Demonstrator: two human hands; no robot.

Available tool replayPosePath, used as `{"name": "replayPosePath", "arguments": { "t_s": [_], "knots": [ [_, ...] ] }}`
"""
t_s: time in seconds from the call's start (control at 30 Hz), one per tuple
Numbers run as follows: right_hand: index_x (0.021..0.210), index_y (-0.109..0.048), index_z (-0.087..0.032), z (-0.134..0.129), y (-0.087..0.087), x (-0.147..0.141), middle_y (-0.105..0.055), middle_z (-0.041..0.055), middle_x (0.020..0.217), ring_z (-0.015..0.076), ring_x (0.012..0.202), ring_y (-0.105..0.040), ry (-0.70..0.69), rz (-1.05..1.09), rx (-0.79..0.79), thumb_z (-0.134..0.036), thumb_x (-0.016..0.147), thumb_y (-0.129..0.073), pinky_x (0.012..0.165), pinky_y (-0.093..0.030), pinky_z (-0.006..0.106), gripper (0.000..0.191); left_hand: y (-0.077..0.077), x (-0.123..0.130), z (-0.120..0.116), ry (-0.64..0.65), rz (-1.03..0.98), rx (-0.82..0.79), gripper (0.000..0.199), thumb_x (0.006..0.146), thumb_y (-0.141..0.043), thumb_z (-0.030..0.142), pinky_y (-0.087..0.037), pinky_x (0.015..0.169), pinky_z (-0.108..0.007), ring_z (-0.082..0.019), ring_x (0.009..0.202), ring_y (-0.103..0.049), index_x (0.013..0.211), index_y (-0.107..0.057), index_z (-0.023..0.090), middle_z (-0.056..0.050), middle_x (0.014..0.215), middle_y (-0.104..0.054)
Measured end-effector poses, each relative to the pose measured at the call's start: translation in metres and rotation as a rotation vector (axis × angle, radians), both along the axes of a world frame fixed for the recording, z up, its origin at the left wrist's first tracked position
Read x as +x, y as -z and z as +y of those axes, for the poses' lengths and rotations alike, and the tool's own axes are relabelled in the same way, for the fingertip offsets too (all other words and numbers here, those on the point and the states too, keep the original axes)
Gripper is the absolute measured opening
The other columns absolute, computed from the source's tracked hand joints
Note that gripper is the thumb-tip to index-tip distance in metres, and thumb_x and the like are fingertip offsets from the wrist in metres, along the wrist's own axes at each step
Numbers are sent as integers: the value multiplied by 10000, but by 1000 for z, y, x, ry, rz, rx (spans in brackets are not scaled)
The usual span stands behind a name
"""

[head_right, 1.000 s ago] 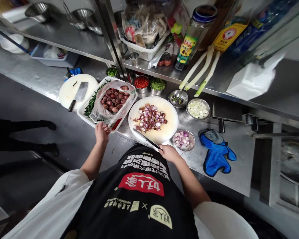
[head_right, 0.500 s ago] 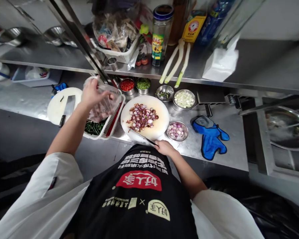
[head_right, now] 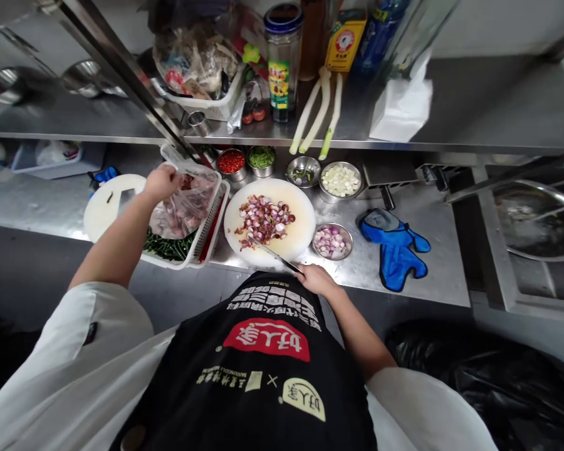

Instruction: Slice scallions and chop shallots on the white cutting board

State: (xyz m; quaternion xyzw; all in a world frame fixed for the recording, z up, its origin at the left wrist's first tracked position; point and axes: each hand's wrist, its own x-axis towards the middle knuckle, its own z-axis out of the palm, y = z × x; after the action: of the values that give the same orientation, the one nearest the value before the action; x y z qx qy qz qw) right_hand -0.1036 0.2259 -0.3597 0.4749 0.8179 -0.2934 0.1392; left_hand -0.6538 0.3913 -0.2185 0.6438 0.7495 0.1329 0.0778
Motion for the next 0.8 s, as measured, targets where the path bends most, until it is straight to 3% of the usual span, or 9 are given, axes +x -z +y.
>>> {"name": "replayPosePath", "arguments": {
  "t_s": [0.13,0.23,0.3,0.37,0.47,0.53,0.6,0.67,0.8],
  "knots": [
    [1158,-750,-215,1,5,0,-811,108,1041,252,945,-738,-9,-16,5,-379,1106,-483,789,-430,293,317,-34,-31,-25,71,-362,60,390,851,-816,455,-578,969,-397,-270,1056,-709,1080,-684,168,-88,961,-751],
    [1148,-751,-217,0,5,0,-810,99,1007,248,927,-733,3,-10,2,-378,1099,-486,784,-426,292,314,-44,-64,-46,12,-560,176,553,898,-819,522,-591,1003,-416,-245,1111,-722,1269,-630,157,-79,1071,-762],
    [1142,-754,-223,-1,4,0,-807,92,987,246,919,-733,18,-13,-6,-379,1097,-484,776,-424,288,315,-40,-85,-56,-101,-537,271,744,910,-819,581,-546,1119,-474,-259,1255,-678,1430,-532,134,-120,1306,-720],
    [1143,-756,-225,-2,3,-1,-803,90,972,248,920,-736,28,-24,-12,-384,1099,-475,770,-424,286,326,-29,-98,-59,-150,-431,210,1060,812,-893,654,-442,1243,-522,-328,1455,-549,1574,-401,106,-197,1568,-568],
    [1133,-754,-217,-3,0,-3,-798,95,962,249,924,-739,38,-40,-16,-388,1107,-459,765,-420,286,342,-6,-96,-41,-66,-257,-44,1526,578,-993,733,-254,1347,-506,-440,1644,-261,1688,-228,17,-317,1755,-264],
    [1129,-750,-216,-3,-1,-6,-797,94,957,244,921,-739,48,-52,-22,-389,1111,-454,762,-416,284,344,8,-83,-17,-14,-183,-97,1672,516,-996,764,-215,1350,-488,-464,1650,-230,1707,-139,-39,-362,1751,-228],
    [1133,-747,-217,-4,-3,-10,-797,90,955,242,918,-738,61,-69,-25,-390,1111,-458,763,-414,285,338,18,-68,9,10,-128,-108,1668,520,-979,777,-269,1319,-493,-461,1605,-338,1715,-143,-33,-347,1690,-380],
    [1139,-747,-216,-7,-5,-14,-799,92,961,243,921,-736,79,-81,-22,-390,1109,-466,770,-415,287,331,26,-57,33,23,-68,-165,1512,560,-960,758,-368,1249,-480,-446,1512,-478,1691,-291,9,-277,1545,-589],
    [1159,-740,-213,-17,-7,-21,-805,103,997,246,947,-740,128,-94,-14,-400,1114,-474,788,-424,285,328,34,-50,59,52,80,-356,849,772,-890,619,-468,1116,-359,-347,1321,-629,1356,-685,39,-151,1221,-765]
  ]
}}
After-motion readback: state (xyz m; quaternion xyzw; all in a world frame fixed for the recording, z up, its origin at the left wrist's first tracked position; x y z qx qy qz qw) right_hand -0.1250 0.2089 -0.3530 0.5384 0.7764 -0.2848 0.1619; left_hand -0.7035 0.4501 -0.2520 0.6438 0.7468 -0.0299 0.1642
